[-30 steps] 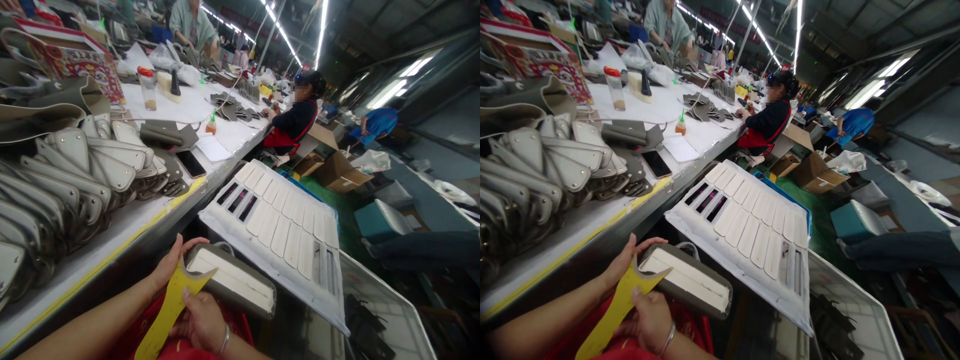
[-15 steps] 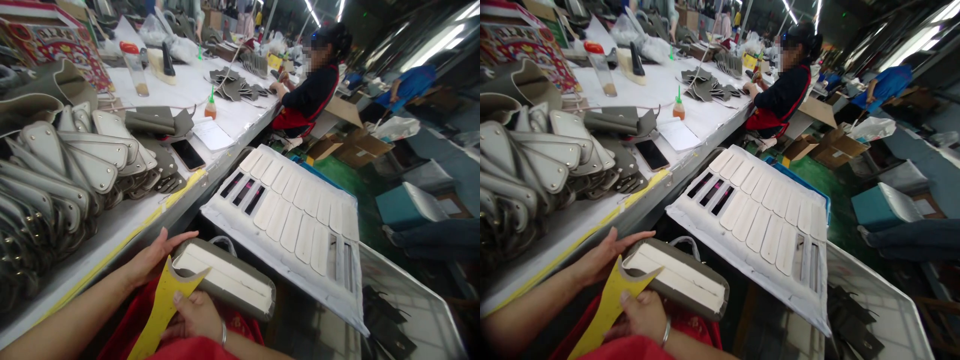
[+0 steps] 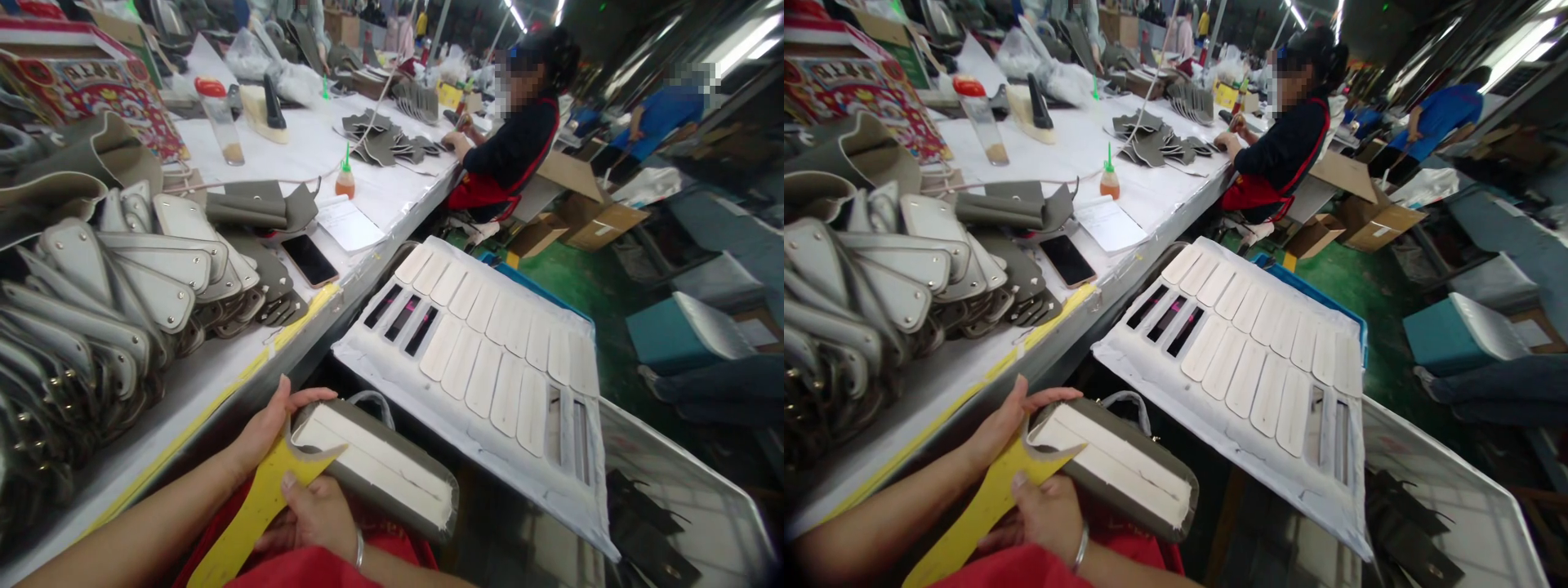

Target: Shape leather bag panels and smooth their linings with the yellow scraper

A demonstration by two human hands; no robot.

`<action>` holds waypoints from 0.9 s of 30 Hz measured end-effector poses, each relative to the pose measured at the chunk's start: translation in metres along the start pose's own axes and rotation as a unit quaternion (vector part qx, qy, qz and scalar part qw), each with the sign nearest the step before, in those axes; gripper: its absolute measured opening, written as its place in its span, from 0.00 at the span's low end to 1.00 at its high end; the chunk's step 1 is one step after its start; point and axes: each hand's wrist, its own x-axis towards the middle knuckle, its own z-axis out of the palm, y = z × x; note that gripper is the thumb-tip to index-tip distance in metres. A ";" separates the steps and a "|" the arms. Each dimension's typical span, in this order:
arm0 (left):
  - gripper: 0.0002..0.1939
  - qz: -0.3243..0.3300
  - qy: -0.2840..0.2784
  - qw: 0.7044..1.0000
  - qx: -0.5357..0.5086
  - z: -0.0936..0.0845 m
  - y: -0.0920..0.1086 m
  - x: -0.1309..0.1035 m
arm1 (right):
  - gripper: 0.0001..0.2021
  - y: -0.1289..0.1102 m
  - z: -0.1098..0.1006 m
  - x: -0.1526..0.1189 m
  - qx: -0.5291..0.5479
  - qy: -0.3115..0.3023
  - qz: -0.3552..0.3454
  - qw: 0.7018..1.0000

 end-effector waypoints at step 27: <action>0.23 0.126 0.150 0.842 0.503 0.021 0.013 0.019 | 0.35 -0.004 -0.005 0.004 0.017 0.002 -0.017 1.000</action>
